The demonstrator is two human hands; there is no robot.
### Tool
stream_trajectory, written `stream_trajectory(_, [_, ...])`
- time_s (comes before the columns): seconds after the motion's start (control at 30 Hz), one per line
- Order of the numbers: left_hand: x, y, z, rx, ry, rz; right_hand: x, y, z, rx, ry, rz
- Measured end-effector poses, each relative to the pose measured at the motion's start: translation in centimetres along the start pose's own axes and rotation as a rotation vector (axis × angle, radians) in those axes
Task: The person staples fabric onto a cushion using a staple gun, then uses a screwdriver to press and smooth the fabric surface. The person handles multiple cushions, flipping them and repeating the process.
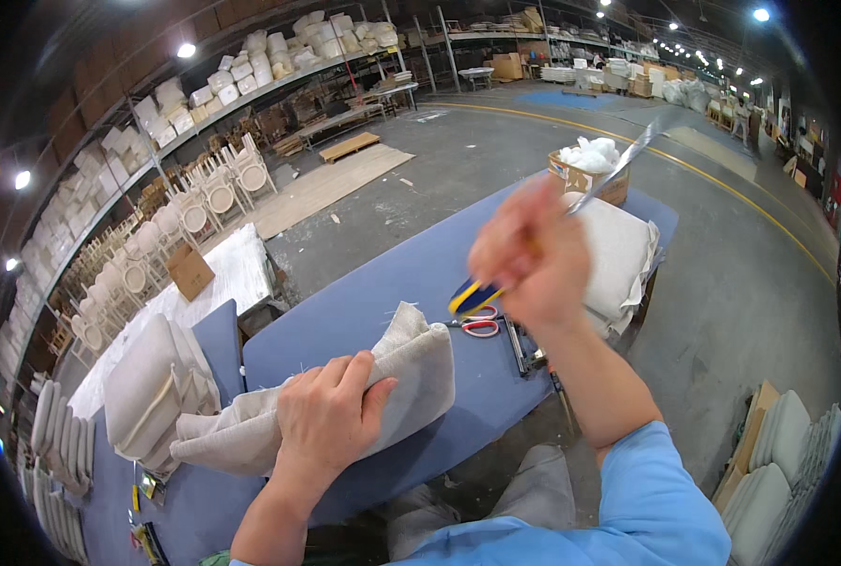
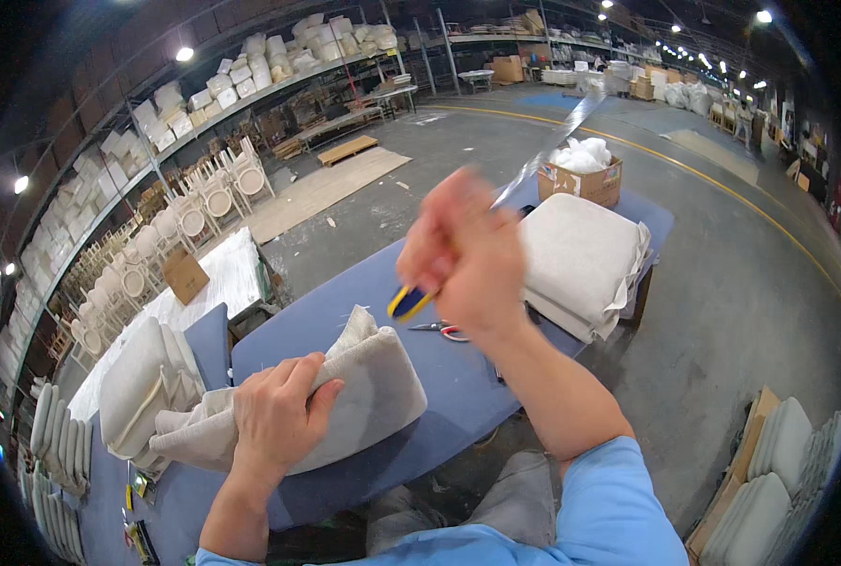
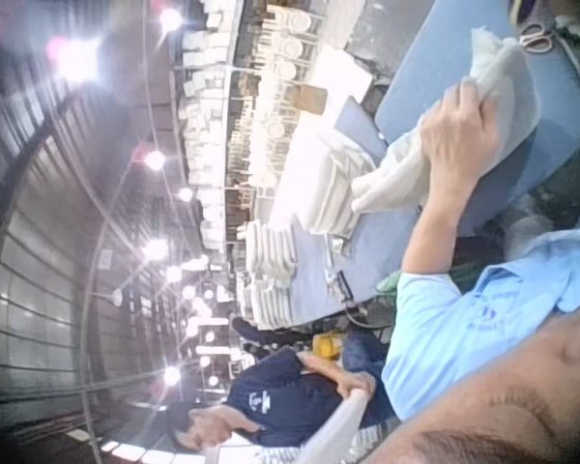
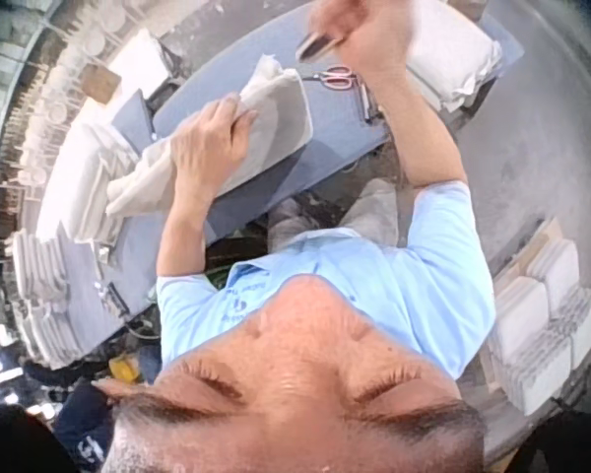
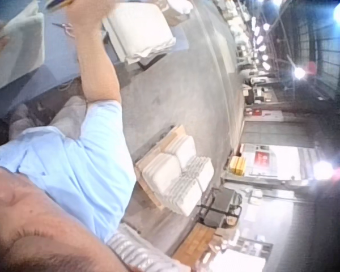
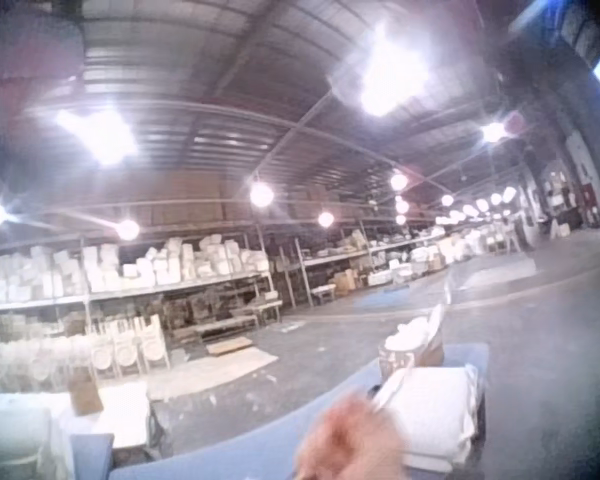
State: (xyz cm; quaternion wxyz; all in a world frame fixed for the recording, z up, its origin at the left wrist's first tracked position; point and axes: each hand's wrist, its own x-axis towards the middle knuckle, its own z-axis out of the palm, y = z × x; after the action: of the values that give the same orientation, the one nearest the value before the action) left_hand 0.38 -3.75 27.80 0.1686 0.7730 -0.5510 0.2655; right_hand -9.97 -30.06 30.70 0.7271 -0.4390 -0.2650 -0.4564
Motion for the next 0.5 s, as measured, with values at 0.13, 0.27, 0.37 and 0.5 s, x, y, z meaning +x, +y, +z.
stream_trajectory(0.13, [0.5, -0.2, 0.7, -0.022, 0.001, 0.003, -2.4, 2.5, -0.3, 0.104, 0.084, -0.08])
stream_trajectory(0.27, [0.6, -0.3, 0.0, 0.005, -0.031, -0.01, -1.3, 1.9, -0.7, 0.034, 0.058, -0.023])
stream_trajectory(0.37, [0.6, 0.1, 0.3, -0.009, -0.015, -0.003, 0.2, 0.1, -0.7, 0.084, 0.129, -0.126])
stream_trajectory(0.5, [0.6, -0.3, 0.3, -0.016, -0.022, -0.023, -2.7, 3.9, -0.2, -0.026, 0.035, 0.039])
